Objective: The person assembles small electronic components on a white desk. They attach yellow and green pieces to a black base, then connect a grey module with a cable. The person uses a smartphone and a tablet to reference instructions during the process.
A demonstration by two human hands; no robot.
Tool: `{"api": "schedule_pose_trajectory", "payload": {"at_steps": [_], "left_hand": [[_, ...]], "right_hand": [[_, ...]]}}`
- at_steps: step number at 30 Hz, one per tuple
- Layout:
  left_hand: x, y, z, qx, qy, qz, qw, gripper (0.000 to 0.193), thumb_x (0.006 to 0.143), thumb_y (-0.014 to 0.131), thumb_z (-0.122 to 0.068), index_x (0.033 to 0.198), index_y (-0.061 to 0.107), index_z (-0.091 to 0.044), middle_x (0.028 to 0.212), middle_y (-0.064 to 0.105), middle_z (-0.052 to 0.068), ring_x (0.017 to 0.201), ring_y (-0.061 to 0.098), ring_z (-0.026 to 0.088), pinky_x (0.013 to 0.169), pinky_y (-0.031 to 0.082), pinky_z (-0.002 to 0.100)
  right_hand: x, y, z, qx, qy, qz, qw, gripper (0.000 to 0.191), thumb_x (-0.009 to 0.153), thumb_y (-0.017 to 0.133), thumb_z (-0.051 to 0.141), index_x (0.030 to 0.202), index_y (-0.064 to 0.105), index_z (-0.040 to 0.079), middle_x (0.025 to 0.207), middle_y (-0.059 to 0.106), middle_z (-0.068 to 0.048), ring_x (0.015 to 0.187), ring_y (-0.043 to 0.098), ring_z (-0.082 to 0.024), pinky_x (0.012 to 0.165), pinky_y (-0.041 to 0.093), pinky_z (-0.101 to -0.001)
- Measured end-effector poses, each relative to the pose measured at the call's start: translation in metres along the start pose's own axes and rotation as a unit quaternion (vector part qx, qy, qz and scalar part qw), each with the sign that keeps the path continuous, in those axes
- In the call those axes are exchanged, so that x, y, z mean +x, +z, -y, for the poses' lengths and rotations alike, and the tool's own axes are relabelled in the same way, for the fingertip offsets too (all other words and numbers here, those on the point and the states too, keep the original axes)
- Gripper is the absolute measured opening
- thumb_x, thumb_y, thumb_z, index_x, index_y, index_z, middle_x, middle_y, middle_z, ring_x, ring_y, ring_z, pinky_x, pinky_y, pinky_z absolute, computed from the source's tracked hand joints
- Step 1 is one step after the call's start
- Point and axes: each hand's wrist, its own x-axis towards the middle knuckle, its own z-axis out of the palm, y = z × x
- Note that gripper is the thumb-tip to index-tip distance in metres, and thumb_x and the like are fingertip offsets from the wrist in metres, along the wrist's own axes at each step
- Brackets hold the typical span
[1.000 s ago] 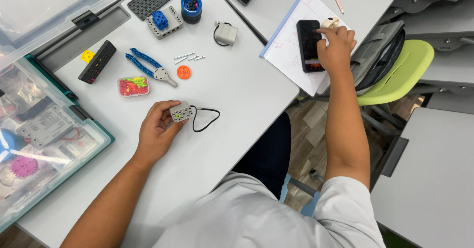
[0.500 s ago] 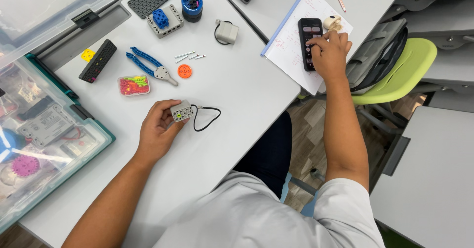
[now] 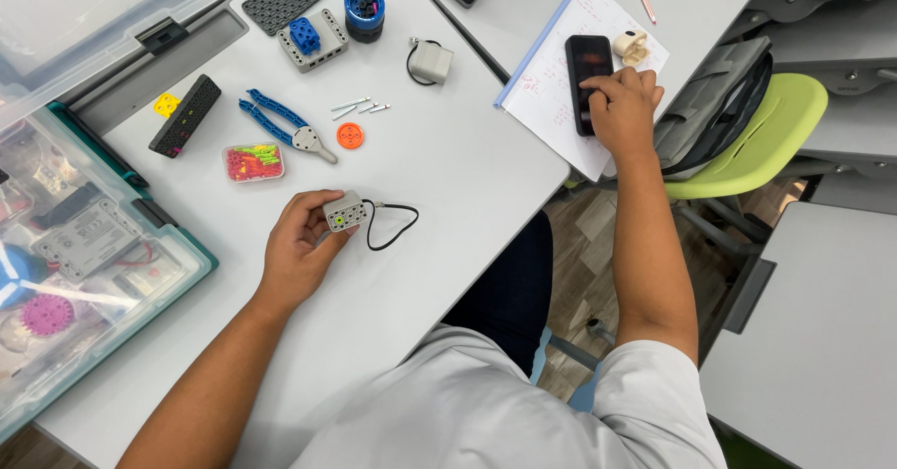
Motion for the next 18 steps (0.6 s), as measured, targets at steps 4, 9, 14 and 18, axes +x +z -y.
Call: {"api": "schedule_pose_trajectory", "payload": {"at_steps": [4,9,14,18], "left_hand": [[0.0,-0.001,0.001,-0.001,0.0,-0.001,1.0,0.044,0.09,0.066,0.012,0.131,0.054,0.001,0.126,0.054,0.009,0.121,0.063,0.02,0.106,0.054,0.034],[0.001,0.0,0.004,-0.011,-0.002,-0.003,1.0,0.044,0.09,0.066,0.012,0.131,0.054,0.001,0.126,0.055,0.009,0.122,0.062,0.02,0.107,0.054,0.034],[0.002,0.0,0.004,0.002,-0.013,-0.007,1.0,0.044,0.09,0.067,0.012,0.13,0.054,0.001,0.125,0.056,0.009,0.121,0.063,0.021,0.107,0.055,0.034],[0.001,0.0,0.004,-0.009,-0.005,-0.004,1.0,0.045,0.089,0.066,0.013,0.131,0.053,0.001,0.127,0.054,0.009,0.122,0.062,0.021,0.108,0.054,0.035]], "right_hand": [[-0.005,-0.001,-0.008,0.007,0.01,-0.026,1.0,0.028,0.095,0.061,0.009,0.112,0.08,0.019,0.107,0.057,-0.003,0.109,0.044,-0.026,0.102,0.03,-0.0411],[-0.009,-0.003,-0.025,-0.019,0.061,-0.046,0.997,0.031,0.096,0.062,0.01,0.124,0.075,0.017,0.121,0.055,-0.009,0.119,0.043,-0.031,0.107,0.028,-0.0462],[-0.007,0.001,-0.022,-0.035,0.047,-0.031,0.998,0.032,0.095,0.063,0.01,0.125,0.074,0.017,0.129,0.055,-0.011,0.125,0.04,-0.033,0.109,0.025,-0.0487],[-0.003,0.004,-0.012,-0.019,0.043,-0.007,0.999,0.036,0.094,0.059,0.009,0.127,0.073,0.017,0.135,0.054,-0.01,0.125,0.039,-0.033,0.109,0.025,-0.0485]]}}
